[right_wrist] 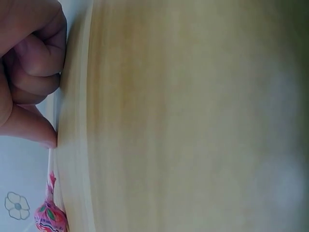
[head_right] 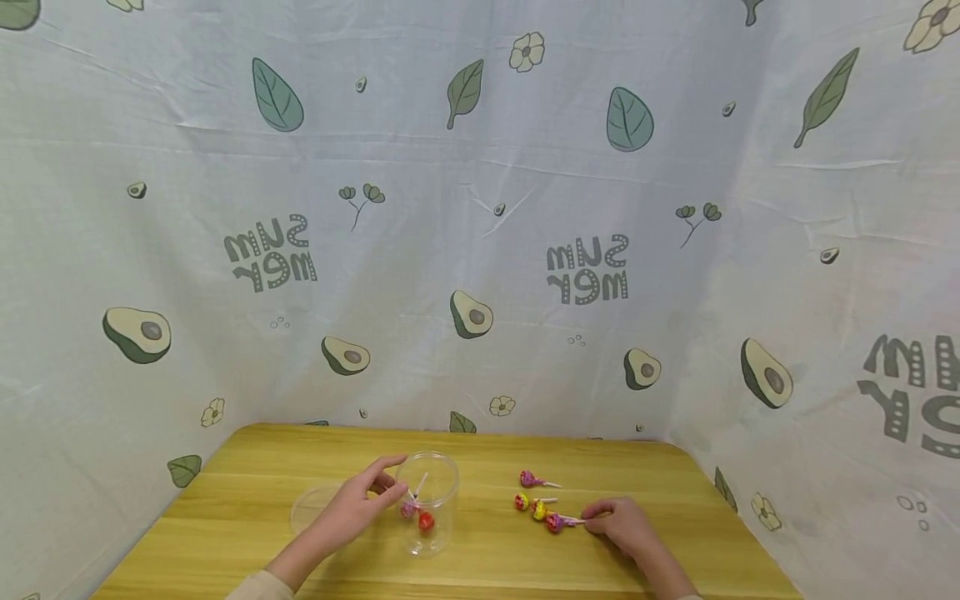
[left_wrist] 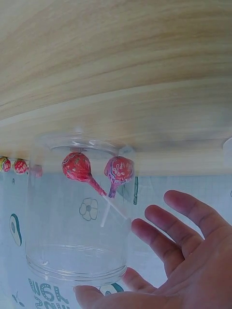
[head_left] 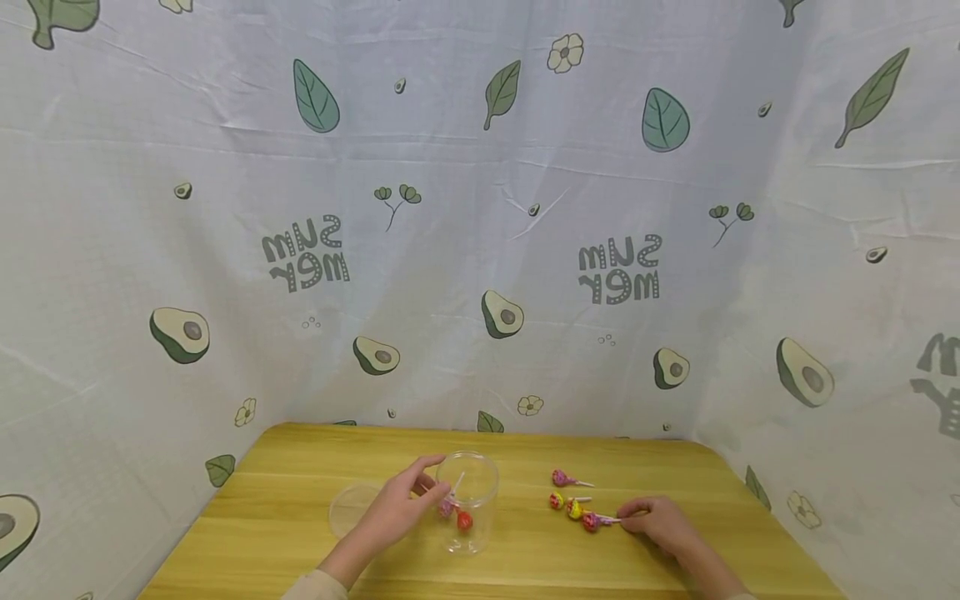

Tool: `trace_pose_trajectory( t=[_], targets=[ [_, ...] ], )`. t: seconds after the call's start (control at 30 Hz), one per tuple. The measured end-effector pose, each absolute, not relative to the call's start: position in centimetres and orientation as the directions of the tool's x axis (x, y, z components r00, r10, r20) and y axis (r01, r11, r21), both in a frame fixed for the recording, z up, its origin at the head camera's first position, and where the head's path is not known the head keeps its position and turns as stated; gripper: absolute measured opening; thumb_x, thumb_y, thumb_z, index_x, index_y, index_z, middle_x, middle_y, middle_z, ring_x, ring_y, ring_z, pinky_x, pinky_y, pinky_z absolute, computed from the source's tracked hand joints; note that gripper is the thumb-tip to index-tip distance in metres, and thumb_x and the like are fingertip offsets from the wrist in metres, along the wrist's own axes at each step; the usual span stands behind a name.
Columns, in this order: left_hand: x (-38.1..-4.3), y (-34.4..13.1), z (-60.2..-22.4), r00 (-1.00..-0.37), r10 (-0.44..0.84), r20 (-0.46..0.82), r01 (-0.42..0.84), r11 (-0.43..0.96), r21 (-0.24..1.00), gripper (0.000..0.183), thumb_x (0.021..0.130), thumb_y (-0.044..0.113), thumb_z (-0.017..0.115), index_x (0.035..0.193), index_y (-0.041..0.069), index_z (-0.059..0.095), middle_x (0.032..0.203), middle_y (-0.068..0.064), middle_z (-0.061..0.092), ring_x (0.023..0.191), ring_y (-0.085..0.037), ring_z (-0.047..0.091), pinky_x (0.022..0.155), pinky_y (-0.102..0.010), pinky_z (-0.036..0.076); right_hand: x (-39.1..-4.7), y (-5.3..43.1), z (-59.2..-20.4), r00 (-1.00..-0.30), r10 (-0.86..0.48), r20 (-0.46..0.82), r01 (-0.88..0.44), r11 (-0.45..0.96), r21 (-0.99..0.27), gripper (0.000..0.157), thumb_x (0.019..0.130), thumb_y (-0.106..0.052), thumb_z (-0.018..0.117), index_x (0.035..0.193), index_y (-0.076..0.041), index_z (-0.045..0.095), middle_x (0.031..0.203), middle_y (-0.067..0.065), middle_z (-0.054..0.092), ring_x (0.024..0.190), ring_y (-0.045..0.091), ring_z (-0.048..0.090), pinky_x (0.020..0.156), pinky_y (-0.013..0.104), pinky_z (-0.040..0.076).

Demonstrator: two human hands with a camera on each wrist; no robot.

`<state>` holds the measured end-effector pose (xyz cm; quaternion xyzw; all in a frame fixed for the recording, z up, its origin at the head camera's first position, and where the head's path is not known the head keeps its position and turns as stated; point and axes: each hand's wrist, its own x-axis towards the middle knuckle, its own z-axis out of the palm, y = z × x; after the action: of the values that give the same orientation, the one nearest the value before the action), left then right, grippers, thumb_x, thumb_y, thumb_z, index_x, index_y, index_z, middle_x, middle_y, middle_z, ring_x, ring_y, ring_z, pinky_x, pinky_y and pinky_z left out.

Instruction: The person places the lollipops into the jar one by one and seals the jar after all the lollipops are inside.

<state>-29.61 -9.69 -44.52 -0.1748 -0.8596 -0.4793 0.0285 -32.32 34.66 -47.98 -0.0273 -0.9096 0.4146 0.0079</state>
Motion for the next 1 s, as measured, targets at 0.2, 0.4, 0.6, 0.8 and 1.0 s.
trace_pose_trajectory(
  t=[0.2, 0.4, 0.6, 0.8, 1.0],
  targets=[
    [-29.5, -9.7, -44.4, -0.938, 0.273, 0.215, 0.326, 0.480, 0.814, 0.058, 0.098, 0.053, 0.059, 0.146, 0.021, 0.051, 0.103, -0.001, 0.064, 0.095, -0.016, 0.057, 0.075, -0.034, 0.048, -32.2, 34.5, -47.9, -0.999, 0.051, 0.006, 0.029, 0.667, -0.745, 0.010, 0.081, -0.006, 0.078, 0.090, -0.003, 0.077, 0.106, 0.019, 0.070, 0.060, 0.011, 0.043, 0.056, 0.024, 0.038],
    [-29.4, -9.7, -44.3, -0.938, 0.273, 0.213, 0.324, 0.476, 0.817, 0.058, 0.098, 0.052, 0.059, 0.146, 0.020, 0.051, 0.103, -0.002, 0.064, 0.094, -0.016, 0.057, 0.074, -0.033, 0.048, -32.2, 34.4, -47.8, -0.997, 0.005, 0.075, -0.046, 0.751, -0.659, 0.006, 0.080, -0.009, 0.080, 0.084, -0.006, 0.077, 0.096, 0.010, 0.073, 0.080, 0.015, 0.056, 0.073, 0.031, 0.045],
    [-29.3, -9.7, -44.4, -0.937, 0.276, 0.214, 0.327, 0.477, 0.816, 0.058, 0.098, 0.052, 0.059, 0.146, 0.020, 0.051, 0.104, -0.002, 0.064, 0.094, -0.016, 0.057, 0.074, -0.033, 0.047, -32.3, 35.0, -48.0, -0.991, -0.090, 0.102, -0.133, 0.795, -0.592, 0.004, 0.081, -0.011, 0.081, 0.083, -0.010, 0.077, 0.088, 0.003, 0.073, 0.075, 0.014, 0.054, 0.069, 0.028, 0.043],
    [-29.3, -9.7, -44.4, -0.937, 0.276, 0.215, 0.328, 0.477, 0.816, 0.059, 0.098, 0.052, 0.059, 0.147, 0.020, 0.050, 0.104, -0.002, 0.064, 0.094, -0.016, 0.057, 0.074, -0.034, 0.047, -32.3, 35.8, -47.8, -0.973, -0.210, 0.097, -0.223, 0.748, -0.625, 0.005, 0.085, -0.011, 0.077, 0.085, -0.005, 0.076, 0.085, 0.002, 0.071, 0.068, 0.006, 0.050, 0.063, 0.024, 0.041],
    [-29.4, -9.7, -44.4, -0.935, 0.281, 0.214, 0.329, 0.475, 0.816, 0.058, 0.098, 0.052, 0.059, 0.147, 0.021, 0.050, 0.104, -0.002, 0.064, 0.094, -0.016, 0.057, 0.074, -0.034, 0.048, -32.1, 36.4, -47.6, -0.948, -0.300, 0.108, -0.296, 0.704, -0.645, 0.006, 0.087, -0.006, 0.073, 0.084, -0.001, 0.074, 0.083, 0.005, 0.070, 0.067, 0.000, 0.049, 0.062, 0.022, 0.041]
  ],
)
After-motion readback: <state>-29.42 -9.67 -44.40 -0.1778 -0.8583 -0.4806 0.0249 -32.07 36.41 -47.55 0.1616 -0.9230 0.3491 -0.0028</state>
